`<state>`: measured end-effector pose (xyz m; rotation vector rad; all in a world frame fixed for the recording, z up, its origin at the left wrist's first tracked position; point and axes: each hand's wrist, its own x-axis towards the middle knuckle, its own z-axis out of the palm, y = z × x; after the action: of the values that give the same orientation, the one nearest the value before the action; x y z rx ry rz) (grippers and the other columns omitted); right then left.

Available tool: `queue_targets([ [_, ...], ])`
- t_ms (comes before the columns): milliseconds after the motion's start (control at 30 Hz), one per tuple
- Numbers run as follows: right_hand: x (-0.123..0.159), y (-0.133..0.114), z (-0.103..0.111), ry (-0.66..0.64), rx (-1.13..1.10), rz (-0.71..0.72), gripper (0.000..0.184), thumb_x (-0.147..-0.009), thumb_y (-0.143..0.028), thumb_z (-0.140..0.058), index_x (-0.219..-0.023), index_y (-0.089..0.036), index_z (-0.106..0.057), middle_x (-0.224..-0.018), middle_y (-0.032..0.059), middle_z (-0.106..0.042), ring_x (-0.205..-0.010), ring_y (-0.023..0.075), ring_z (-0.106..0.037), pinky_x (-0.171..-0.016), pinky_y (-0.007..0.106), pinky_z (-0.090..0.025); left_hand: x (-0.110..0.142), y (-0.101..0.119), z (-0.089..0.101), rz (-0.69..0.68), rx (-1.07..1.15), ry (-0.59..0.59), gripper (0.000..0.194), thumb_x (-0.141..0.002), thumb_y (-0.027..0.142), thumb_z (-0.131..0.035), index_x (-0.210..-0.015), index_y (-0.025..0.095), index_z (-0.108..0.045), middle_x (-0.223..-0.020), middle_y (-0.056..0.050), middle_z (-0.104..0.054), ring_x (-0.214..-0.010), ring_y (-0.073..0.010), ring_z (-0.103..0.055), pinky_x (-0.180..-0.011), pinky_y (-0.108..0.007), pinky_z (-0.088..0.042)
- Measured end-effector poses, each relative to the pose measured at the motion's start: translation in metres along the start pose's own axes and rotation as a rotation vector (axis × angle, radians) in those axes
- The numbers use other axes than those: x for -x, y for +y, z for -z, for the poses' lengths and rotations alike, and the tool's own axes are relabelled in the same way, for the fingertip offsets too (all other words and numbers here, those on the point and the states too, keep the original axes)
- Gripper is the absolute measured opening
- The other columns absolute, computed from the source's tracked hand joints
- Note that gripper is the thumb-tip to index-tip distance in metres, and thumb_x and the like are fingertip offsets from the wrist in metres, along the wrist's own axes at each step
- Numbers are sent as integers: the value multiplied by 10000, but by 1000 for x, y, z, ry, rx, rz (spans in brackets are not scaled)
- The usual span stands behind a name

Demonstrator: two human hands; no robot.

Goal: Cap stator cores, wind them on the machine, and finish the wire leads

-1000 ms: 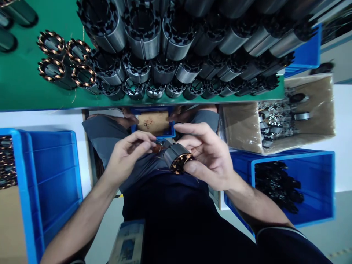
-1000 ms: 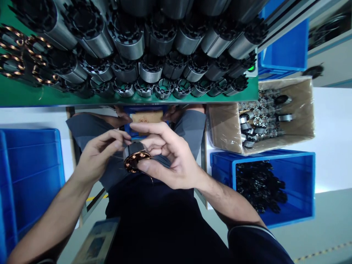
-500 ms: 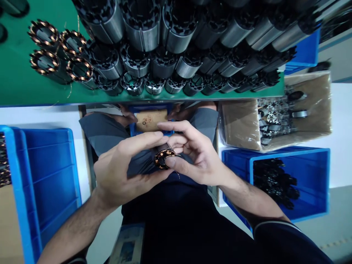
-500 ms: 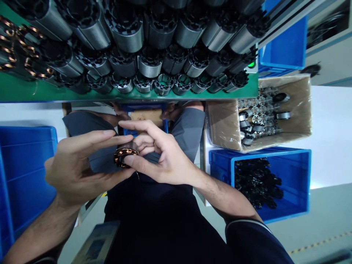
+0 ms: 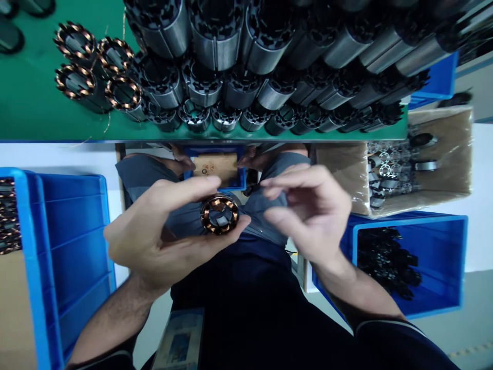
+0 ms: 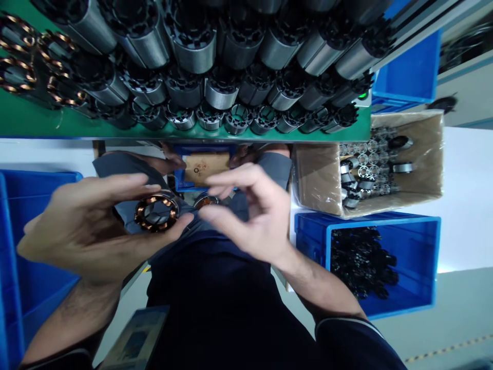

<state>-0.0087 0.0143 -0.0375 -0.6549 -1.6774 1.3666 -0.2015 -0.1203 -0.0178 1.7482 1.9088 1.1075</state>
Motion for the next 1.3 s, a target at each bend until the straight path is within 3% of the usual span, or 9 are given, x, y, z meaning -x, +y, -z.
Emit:
queue_targets([
  [100, 6, 0, -8, -170, -15, 140, 463, -911, -264, -1126, -1330, -313, -937, -1114, 31, -935, -963, 230, -854, -912, 382, -727, -7, 5, -6, 21, 40, 15, 402, -1090, 691, -905, -1288, 341, -920, -1129, -2, -940, -1184, -284, -939, -826, -360, -819],
  [233, 6, -1, -10, -132, 11, 136, 147, -1015, -235, -1039, -1120, -298, -958, -1013, 15, -915, -852, 198, -821, -914, 386, -726, -3, 4, -3, 32, 25, 125, 361, -1041, 596, -1003, -1259, 324, -912, -1070, -4, -936, -1027, -272, -930, -784, -391, -776],
  [400, 1, -5, 2, -161, 66, 115, 93, -1042, -245, -1006, -1093, -294, -945, -1000, 29, -903, -888, 229, -824, -956, 436, -727, -2, 1, -6, -34, 4, 295, 379, -1045, 454, -1041, -1296, 268, -827, -1117, -5, -911, -995, -197, -859, -879, -370, -724],
  [533, 4, -8, -4, -89, -5, -12, 88, -1044, -334, -1023, -1074, -317, -942, -992, 22, -882, -930, 230, -820, -982, 430, -729, -10, -1, -20, -91, 55, 302, 298, -1168, 505, -833, -1280, 257, -712, -1139, -66, -790, -1120, -247, -788, -957, -432, -718],
  [767, 21, -9, -38, -56, -535, -638, 423, -966, -532, -1089, -1309, -333, -940, -1060, -1, -880, -946, 181, -834, -920, 341, -728, -8, -7, -24, -76, -44, 290, 262, -1109, 499, -848, -1160, 296, -689, -1006, -65, -725, -1020, -292, -771, -922, -477, -687],
  [933, 21, -7, -44, -14, -578, -611, 111, -1035, -410, -1053, -1077, -338, -981, -1022, -22, -896, -998, 155, -846, -966, 305, -718, -6, -18, -30, -198, -106, 323, 259, -1117, 388, -872, -1293, 298, -704, -1134, -90, -726, -1072, -286, -727, -917, -432, -658],
  [1033, 13, -3, -35, -62, -492, -547, 120, -1039, -383, -1048, -1018, -307, -957, -1005, -16, -880, -962, 154, -834, -909, 293, -712, -3, -19, -30, -239, -110, 354, 258, -1095, 348, -885, -1302, 276, -750, -1142, -80, -709, -1015, -247, -698, -880, -382, -625],
  [1200, -20, -4, 4, -386, 32, -112, 121, -1036, -362, -1020, -1024, -291, -923, -1232, 67, -874, -1155, 249, -847, -1035, 424, -748, -4, -10, -15, -27, 49, 138, 101, -1084, 270, -833, -1183, 280, -819, -1084, -67, -748, -935, -208, -771, -830, -324, -664],
  [1300, -36, -16, 25, -602, 295, 152, 79, -1087, -254, -911, -1058, -322, -882, -1401, 71, -889, -1407, 292, -838, -1246, 488, -714, -8, -22, -9, 327, 678, -375, 303, -1242, 501, -603, -1183, 261, -778, -912, -46, -817, -599, -174, -732, -567, -297, -615],
])
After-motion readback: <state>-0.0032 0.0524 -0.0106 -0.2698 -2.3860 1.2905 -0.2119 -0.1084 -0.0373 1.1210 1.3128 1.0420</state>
